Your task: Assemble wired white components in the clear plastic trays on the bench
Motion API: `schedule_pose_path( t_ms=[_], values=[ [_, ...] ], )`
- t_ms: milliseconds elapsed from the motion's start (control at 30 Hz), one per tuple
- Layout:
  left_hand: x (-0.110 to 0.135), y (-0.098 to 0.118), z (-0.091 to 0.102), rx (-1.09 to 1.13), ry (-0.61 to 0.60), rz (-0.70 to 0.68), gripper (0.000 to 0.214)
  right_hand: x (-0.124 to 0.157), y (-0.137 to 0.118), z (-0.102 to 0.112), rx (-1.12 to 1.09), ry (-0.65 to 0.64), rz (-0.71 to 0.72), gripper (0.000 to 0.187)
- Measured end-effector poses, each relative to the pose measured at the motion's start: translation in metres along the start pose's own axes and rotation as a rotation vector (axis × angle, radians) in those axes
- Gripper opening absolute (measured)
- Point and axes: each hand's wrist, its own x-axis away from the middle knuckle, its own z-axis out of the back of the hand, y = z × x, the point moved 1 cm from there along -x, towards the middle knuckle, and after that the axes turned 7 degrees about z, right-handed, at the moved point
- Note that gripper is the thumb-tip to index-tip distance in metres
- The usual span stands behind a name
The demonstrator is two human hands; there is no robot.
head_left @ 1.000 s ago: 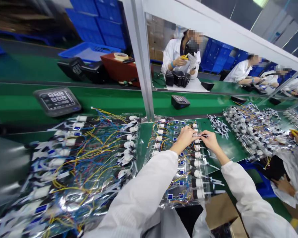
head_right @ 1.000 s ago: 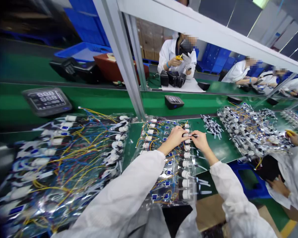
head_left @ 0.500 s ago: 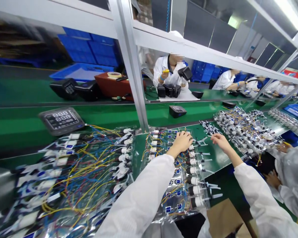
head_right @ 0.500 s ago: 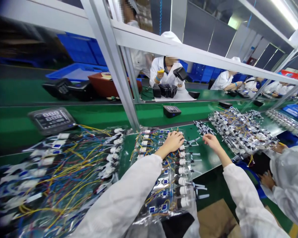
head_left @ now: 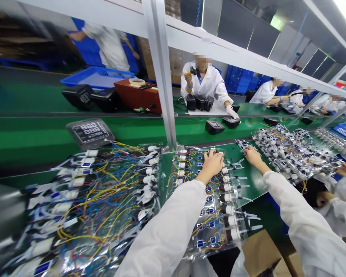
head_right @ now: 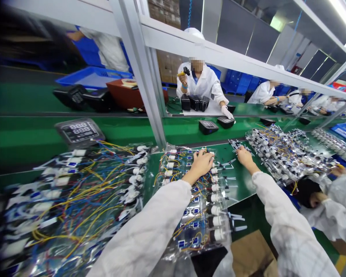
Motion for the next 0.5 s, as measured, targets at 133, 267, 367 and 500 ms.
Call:
schedule_pose_path(
  t_ms=[133,267,367,500],
  values=[
    [-0.004,-0.004,0.002,0.033,0.000,0.040,0.026,-0.008,-0.005,0.016,-0.151,0.191,-0.016,0.021],
    [-0.009,-0.007,-0.001,0.056,-0.004,0.088,0.027,-0.011,-0.016,0.035,-0.421,0.294,-0.054,0.039],
    [-0.011,-0.009,-0.004,0.076,-0.011,0.099,0.025,-0.003,-0.034,0.040,-0.643,0.253,-0.065,0.040],
    [-0.010,-0.010,-0.005,0.103,-0.008,0.105,0.026,0.012,-0.064,0.035,-0.836,0.146,-0.073,0.038]
  ],
)
